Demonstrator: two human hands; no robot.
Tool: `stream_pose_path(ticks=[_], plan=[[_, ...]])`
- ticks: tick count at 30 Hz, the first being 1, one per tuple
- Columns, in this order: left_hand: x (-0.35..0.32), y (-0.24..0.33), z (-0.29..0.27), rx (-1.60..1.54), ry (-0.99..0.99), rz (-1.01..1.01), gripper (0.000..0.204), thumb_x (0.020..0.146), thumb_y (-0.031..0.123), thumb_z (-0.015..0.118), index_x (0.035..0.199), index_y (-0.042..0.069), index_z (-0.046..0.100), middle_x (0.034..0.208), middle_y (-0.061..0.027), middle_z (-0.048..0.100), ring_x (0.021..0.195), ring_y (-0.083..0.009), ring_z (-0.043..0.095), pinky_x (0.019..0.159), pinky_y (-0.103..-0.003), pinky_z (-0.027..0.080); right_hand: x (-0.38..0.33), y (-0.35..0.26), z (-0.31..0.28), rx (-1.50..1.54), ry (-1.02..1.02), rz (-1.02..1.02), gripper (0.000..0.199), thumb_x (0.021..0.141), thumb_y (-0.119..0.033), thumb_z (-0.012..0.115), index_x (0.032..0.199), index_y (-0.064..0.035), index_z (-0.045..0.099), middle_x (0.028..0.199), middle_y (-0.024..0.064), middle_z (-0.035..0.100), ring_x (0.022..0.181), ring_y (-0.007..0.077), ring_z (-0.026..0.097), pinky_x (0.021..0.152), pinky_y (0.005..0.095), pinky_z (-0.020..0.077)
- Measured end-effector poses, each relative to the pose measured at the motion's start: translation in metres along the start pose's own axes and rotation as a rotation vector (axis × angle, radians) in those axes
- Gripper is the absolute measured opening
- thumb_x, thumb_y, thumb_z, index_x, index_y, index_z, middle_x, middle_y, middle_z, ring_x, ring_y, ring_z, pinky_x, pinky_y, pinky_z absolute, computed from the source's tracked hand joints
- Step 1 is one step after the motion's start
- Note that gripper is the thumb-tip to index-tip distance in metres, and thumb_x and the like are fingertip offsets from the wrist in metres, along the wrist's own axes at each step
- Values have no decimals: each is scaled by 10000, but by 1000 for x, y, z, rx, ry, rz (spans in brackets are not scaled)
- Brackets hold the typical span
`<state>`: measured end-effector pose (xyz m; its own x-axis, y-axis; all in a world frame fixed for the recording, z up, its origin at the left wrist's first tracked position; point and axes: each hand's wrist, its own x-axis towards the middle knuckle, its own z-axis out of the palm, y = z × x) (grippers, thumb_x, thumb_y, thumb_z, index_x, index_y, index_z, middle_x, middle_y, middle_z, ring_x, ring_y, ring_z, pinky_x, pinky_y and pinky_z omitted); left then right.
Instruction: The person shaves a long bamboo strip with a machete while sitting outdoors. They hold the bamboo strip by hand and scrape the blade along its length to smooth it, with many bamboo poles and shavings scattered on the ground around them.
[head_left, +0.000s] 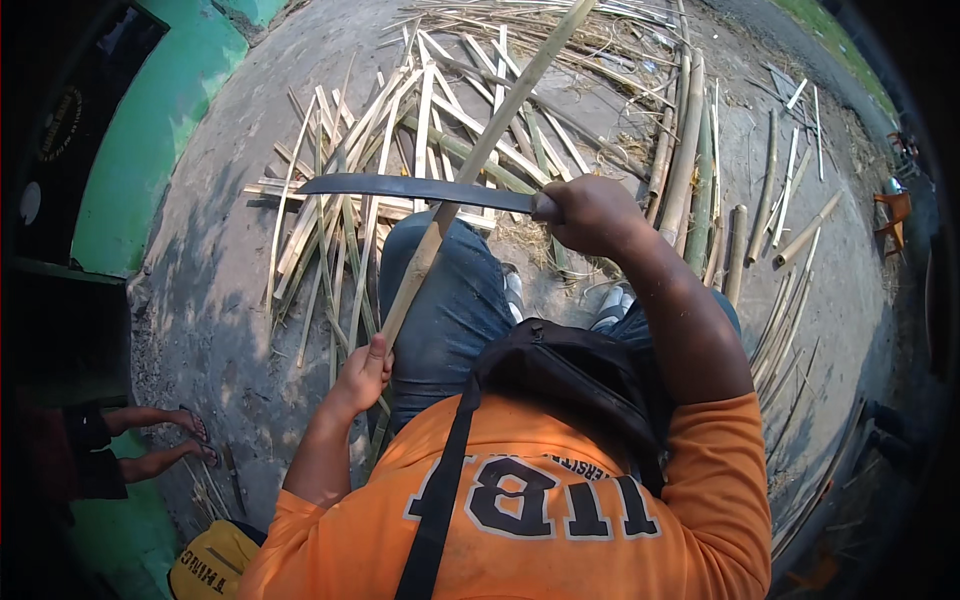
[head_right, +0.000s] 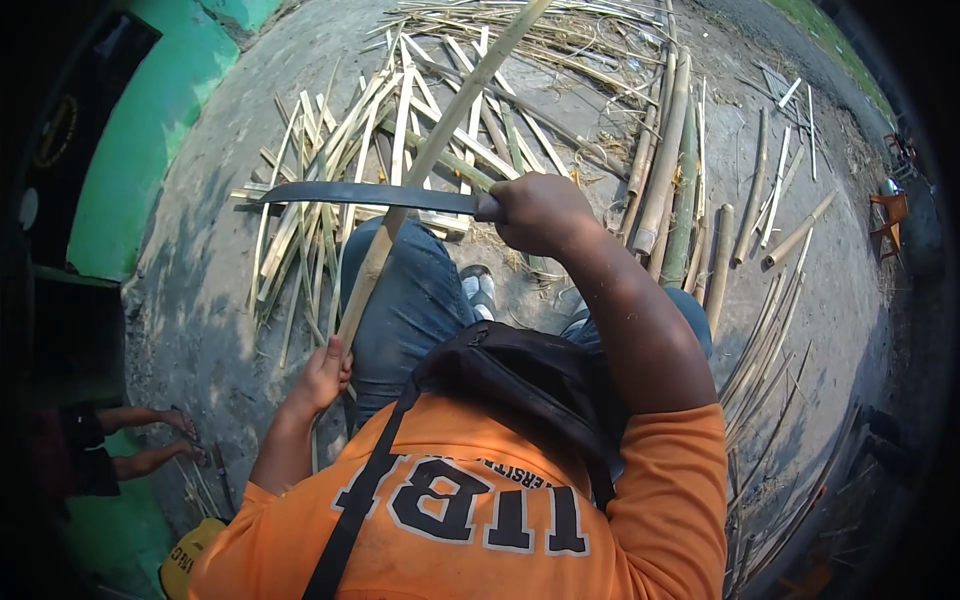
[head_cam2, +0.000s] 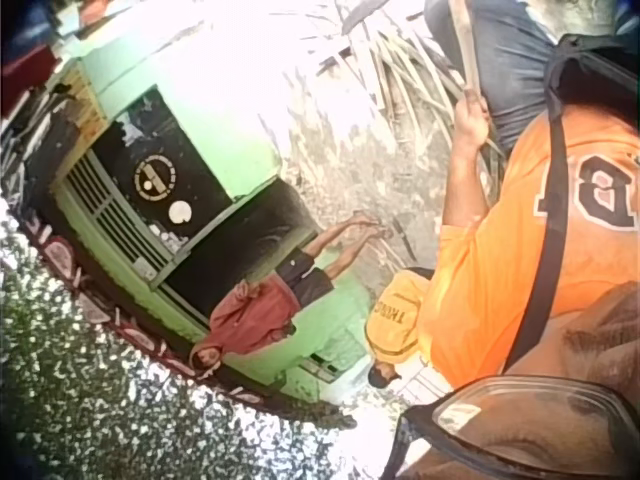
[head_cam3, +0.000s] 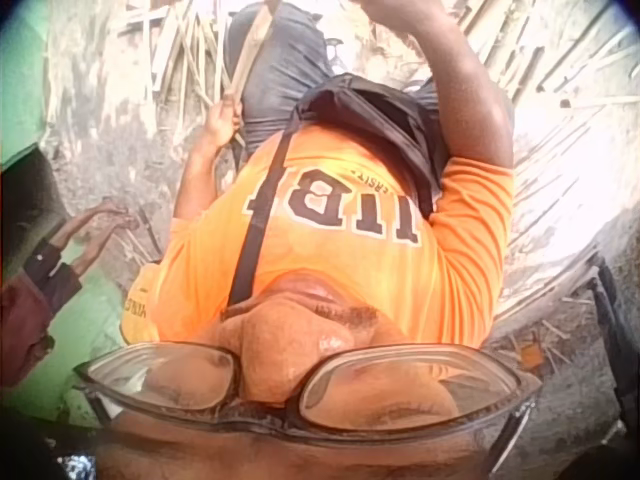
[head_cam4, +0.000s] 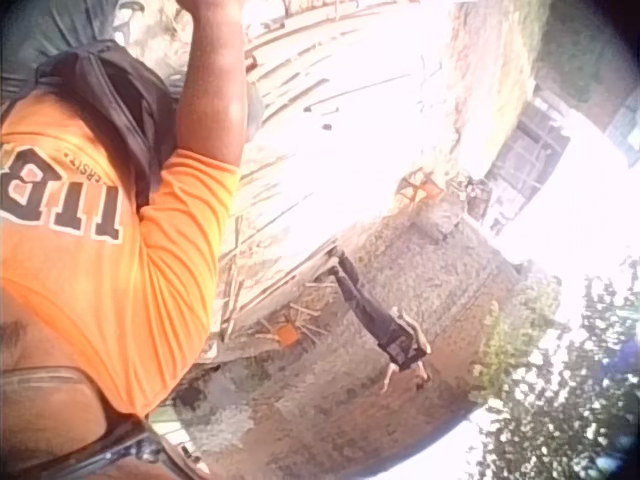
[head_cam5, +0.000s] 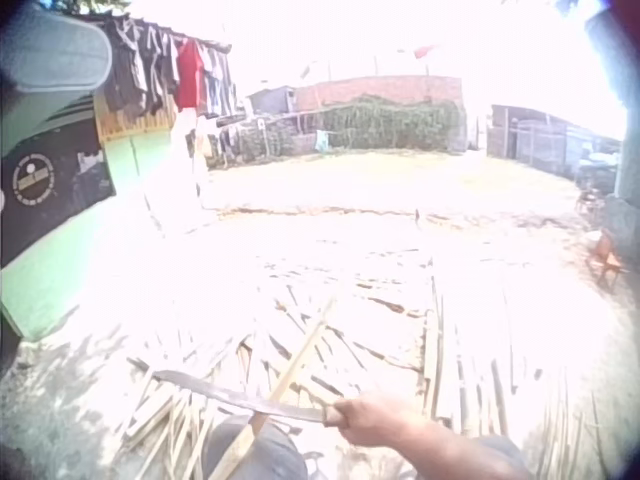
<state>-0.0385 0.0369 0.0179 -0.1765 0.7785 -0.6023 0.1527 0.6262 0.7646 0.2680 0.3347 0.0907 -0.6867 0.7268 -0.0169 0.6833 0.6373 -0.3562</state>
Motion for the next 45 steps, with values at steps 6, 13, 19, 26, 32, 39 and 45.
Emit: stream_pose_path(ticks=[6, 13, 19, 26, 32, 39, 45], plan=[[-1, 15, 6, 121, 50, 60, 730, 1038, 699, 291, 781, 60, 533, 657, 0, 466, 602, -120, 450, 577, -281, 383, 5, 26, 9, 77, -7, 92, 125, 837, -181, 632, 909, -117, 712, 803, 192, 689, 825, 412, 679, 762, 513, 527], [-4, -8, 9, 294, 160, 142, 724, 1062, 655, 287, 807, 30, 549, 664, -71, 499, 640, -205, 514, 627, -352, 429, 0, -1, -14, 15, -90, 79, 158, 806, -166, 652, 925, -98, 730, 862, 189, 717, 846, 399, 689, 782, 479, 537], [-6, 12, 21, 431, 244, 216, 709, 1077, 607, 310, 847, -11, 568, 675, -150, 544, 670, -341, 588, 654, -414, 453, 7, 24, -7, 129, -230, 169, 228, 815, -186, 647, 1011, -137, 753, 921, 161, 732, 925, 359, 708, 822, 469, 554], [-10, 10, 31, 527, 360, 341, 638, 1086, 535, 366, 860, -19, 586, 714, -272, 582, 734, -521, 590, 633, -503, 455, 3, 8, -15, 5, -180, 146, 185, 796, -172, 652, 960, -140, 733, 870, 171, 715, 865, 387, 692, 784, 496, 538], [-10, 11, 33, 525, 392, 354, 614, 1084, 519, 394, 849, -17, 579, 720, -283, 589, 743, -536, 587, 627, -522, 450, -5, 4, -17, 13, -148, 135, 198, 776, -174, 664, 961, -147, 729, 900, 165, 724, 890, 383, 691, 790, 488, 538], [-7, 13, 30, 581, 399, 355, 612, 1078, 524, 402, 848, -16, 575, 721, -292, 591, 764, -545, 591, 621, -529, 449, 0, 24, -12, 49, -118, 156, 182, 794, -183, 636, 944, -136, 728, 859, 163, 718, 858, 386, 690, 790, 497, 541], [-9, 8, 31, 578, 414, 383, 613, 1078, 526, 397, 843, -10, 578, 724, -288, 595, 769, -544, 594, 628, -544, 452, -3, 9, -13, 32, -95, 93, 163, 801, -188, 640, 928, -124, 721, 868, 163, 718, 875, 380, 694, 801, 494, 546]])
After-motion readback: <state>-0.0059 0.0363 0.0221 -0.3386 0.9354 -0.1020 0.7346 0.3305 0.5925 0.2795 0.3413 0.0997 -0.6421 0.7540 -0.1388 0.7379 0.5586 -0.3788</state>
